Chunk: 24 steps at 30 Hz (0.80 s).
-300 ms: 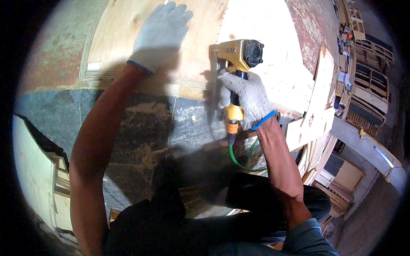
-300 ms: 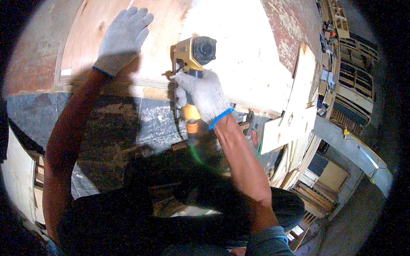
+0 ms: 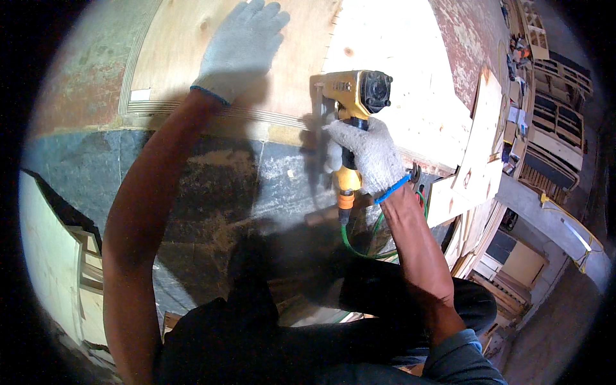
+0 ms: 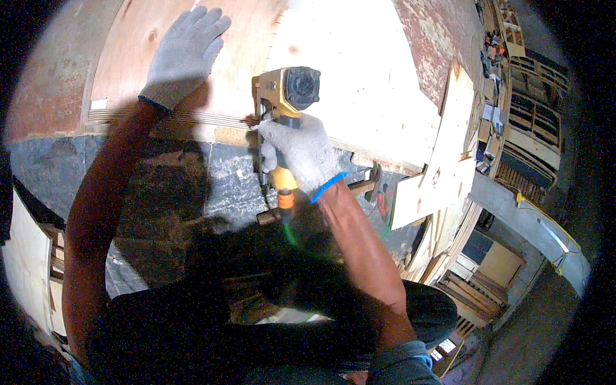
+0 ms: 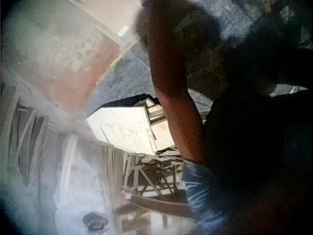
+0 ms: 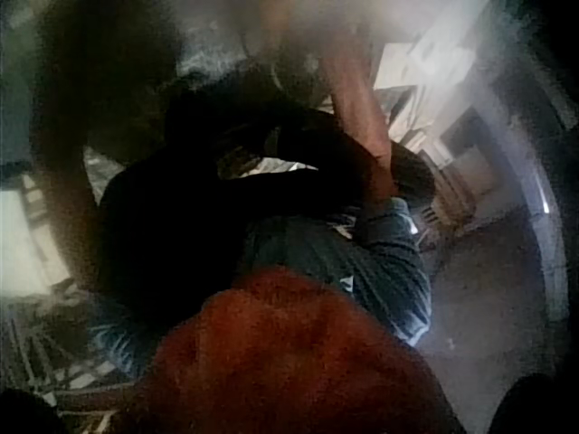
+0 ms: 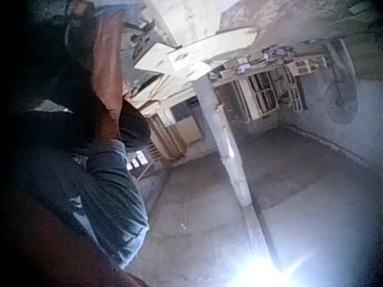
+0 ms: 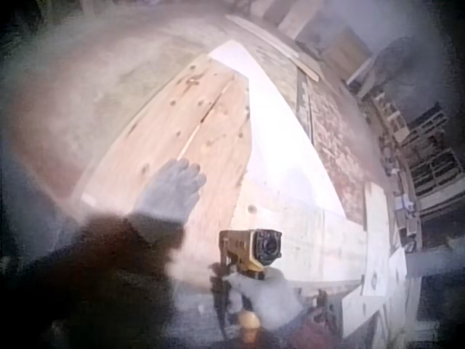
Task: The person assembles wooden panels on the floor using a pneumatic nail gun, a hammer, and pliers. They position the wood pieces, drive nails into the joints, and use the hammer to secure the connections and the pliers to remove excess fasteners.
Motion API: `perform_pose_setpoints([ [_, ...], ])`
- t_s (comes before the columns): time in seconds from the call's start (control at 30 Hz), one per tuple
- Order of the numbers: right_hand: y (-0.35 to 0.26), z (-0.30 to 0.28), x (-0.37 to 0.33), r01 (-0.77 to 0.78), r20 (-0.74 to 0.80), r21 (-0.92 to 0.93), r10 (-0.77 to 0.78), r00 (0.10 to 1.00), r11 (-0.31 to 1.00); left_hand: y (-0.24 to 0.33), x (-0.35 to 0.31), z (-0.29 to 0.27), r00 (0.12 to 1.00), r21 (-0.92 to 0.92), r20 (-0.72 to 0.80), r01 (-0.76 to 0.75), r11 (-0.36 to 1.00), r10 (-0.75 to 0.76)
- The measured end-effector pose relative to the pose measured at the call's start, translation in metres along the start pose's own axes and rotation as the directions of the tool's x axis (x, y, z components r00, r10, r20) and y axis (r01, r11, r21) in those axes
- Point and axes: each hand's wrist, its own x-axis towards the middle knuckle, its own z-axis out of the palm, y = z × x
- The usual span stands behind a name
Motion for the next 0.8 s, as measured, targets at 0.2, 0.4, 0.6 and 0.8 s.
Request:
perform_pose_setpoints([
  [0.2,0.004,0.004,-0.010,-0.028,-0.029,-0.055,0.027,0.999,0.998,-0.006,-0.003,-0.003,0.990,-0.678,-0.086,0.026,0.735,-0.114],
  [0.4,0.010,0.006,-0.017,-0.058,-0.028,-0.011,0.058,0.998,0.998,-0.004,-0.002,-0.006,0.994,-0.418,-0.073,0.045,0.907,-0.084],
  [0.6,0.008,0.010,-0.025,-0.017,-0.033,-0.042,0.016,0.999,0.999,0.029,0.004,0.006,0.983,0.904,0.126,-0.169,0.394,0.133],
  [0.8,0.025,0.017,-0.019,-0.019,-0.036,-0.095,0.015,0.999,0.995,0.041,0.008,0.020,0.958,0.951,0.283,-0.273,-0.148,0.051],
])
